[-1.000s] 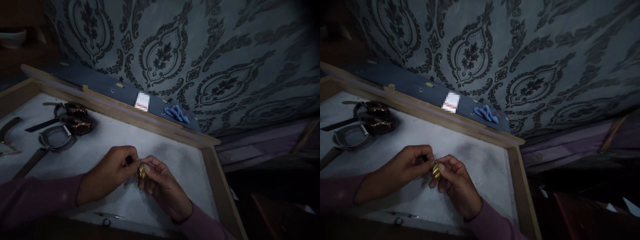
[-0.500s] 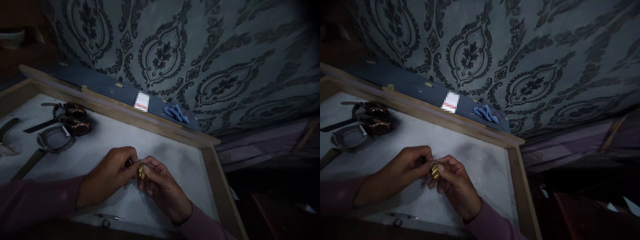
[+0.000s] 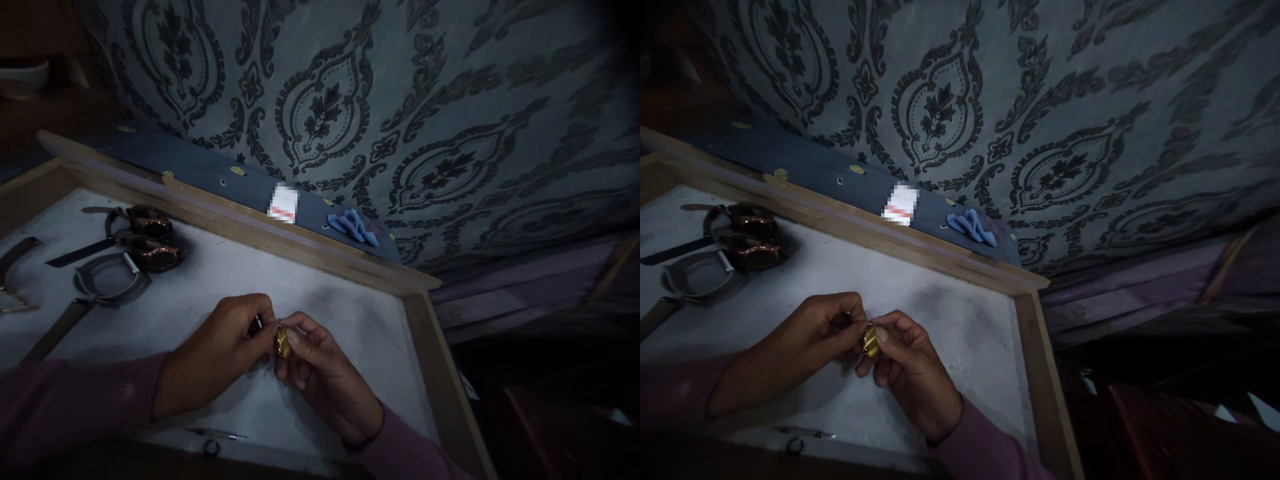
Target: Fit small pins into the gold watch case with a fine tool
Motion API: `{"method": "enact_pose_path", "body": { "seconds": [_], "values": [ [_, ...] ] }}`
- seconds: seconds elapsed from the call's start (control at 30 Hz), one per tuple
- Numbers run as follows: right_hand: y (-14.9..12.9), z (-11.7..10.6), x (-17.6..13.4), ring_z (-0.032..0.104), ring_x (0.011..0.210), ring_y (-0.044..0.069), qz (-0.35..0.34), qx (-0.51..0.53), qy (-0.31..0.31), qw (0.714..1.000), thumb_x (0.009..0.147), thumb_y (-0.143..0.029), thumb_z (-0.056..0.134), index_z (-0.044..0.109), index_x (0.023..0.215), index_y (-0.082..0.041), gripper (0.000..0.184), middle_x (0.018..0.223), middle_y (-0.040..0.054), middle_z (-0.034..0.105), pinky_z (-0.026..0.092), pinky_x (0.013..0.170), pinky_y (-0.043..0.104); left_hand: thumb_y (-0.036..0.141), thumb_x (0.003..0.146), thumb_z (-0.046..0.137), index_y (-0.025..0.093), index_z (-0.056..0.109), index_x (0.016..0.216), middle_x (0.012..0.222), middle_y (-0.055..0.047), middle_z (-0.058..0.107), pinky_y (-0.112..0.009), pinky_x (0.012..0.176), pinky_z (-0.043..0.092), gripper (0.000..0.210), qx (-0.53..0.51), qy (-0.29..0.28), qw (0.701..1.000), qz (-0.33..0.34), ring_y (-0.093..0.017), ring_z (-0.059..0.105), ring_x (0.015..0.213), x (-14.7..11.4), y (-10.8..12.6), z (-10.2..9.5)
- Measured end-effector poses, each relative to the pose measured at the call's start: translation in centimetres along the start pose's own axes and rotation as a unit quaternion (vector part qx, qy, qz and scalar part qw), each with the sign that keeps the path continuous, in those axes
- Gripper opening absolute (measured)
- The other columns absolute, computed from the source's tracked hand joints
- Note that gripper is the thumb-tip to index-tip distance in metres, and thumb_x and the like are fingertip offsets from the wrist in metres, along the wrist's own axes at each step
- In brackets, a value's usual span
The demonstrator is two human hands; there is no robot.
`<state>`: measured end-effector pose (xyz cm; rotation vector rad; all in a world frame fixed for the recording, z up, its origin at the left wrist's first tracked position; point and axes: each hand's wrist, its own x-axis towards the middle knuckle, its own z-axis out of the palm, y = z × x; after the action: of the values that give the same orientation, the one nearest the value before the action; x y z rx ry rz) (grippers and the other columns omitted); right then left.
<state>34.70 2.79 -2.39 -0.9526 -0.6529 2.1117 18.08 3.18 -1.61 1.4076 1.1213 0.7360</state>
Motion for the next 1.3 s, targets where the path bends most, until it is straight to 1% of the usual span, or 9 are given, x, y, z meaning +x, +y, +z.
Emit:
{"method": "enact_pose_path", "body": {
  "seconds": [0.2,0.4,0.5,0.67,0.9,1.1,1.3],
  "values": [
    [0.03,0.12,0.02,0.064,0.05,0.008,0.001,0.004,0.009,1.0,0.075,-0.026,0.077,0.066,0.084,-0.016,0.017,0.067,0.0,0.068,0.035,0.038,0.011,0.023,0.086,0.049,0.017,0.05,0.071,0.057,0.0,0.063,-0.02,0.048,0.043,0.016,-0.018,-0.007,1.0,-0.005,-0.011,0.057,0.053,-0.03,0.1,0.03],
    [0.06,0.1,-0.03,0.064,0.05,0.007,-0.004,0.012,-0.003,1.0,0.076,-0.025,0.077,0.067,0.084,-0.016,0.016,0.067,-0.0004,0.069,0.035,0.037,0.01,0.023,0.087,0.048,0.017,0.049,0.071,0.058,0.0,0.062,-0.02,0.049,0.043,0.017,-0.023,-0.01,1.0,-0.003,-0.011,0.058,0.053,-0.01,0.13,0.07],
    [0.05,0.11,-0.03,0.063,0.05,0.007,-0.002,0.004,0.004,1.0,0.076,-0.027,0.077,0.066,0.084,-0.016,0.017,0.067,-0.0005,0.068,0.035,0.037,0.011,0.021,0.086,0.048,0.018,0.047,0.07,0.057,0.001,0.061,-0.02,0.048,0.042,0.016,-0.012,-0.004,1.0,-0.001,-0.011,0.056,0.052,-0.08,0.1,0.09],
    [0.1,0.05,-0.03,0.064,0.051,0.008,-0.012,-0.011,-0.002,1.0,0.076,-0.027,0.077,0.065,0.086,-0.017,0.018,0.066,-0.0014,0.067,0.034,0.038,0.012,0.017,0.086,0.047,0.018,0.046,0.07,0.059,0.002,0.06,-0.02,0.049,0.042,0.015,0.018,0.002,0.999,0.032,-0.01,0.054,0.052,-0.22,0.12,0.04],
    [-0.04,0.12,-0.16,0.064,0.052,0.007,0.002,0.011,0.009,1.0,0.075,-0.025,0.078,0.066,0.085,-0.017,0.018,0.069,-0.0011,0.068,0.037,0.04,0.011,0.021,0.087,0.046,0.018,0.046,0.071,0.06,0.001,0.06,-0.021,0.049,0.042,0.016,0.014,-0.002,0.999,0.032,-0.01,0.054,0.053,-0.17,0.34,-0.06],
    [-0.09,0.06,-0.12,0.063,0.049,0.007,0.005,0.013,0.012,1.0,0.073,-0.025,0.079,0.066,0.084,-0.017,0.019,0.067,-0.0009,0.068,0.034,0.036,0.011,0.019,0.086,0.046,0.018,0.046,0.071,0.059,0.001,0.059,-0.02,0.048,0.041,0.016,0.018,-0.002,0.999,0.036,-0.01,0.053,0.051,-0.09,0.09,-0.01],
    [-0.05,0.16,-0.05,0.063,0.05,0.007,0.0,0.008,0.012,1.0,0.073,-0.026,0.079,0.066,0.084,-0.016,0.019,0.066,-0.0011,0.068,0.035,0.038,0.011,0.018,0.086,0.048,0.018,0.047,0.071,0.061,0.002,0.059,-0.02,0.049,0.041,0.015,0.042,-0.003,0.998,0.051,-0.009,0.053,0.053,-0.13,0.02,-0.21]
  ]
}}
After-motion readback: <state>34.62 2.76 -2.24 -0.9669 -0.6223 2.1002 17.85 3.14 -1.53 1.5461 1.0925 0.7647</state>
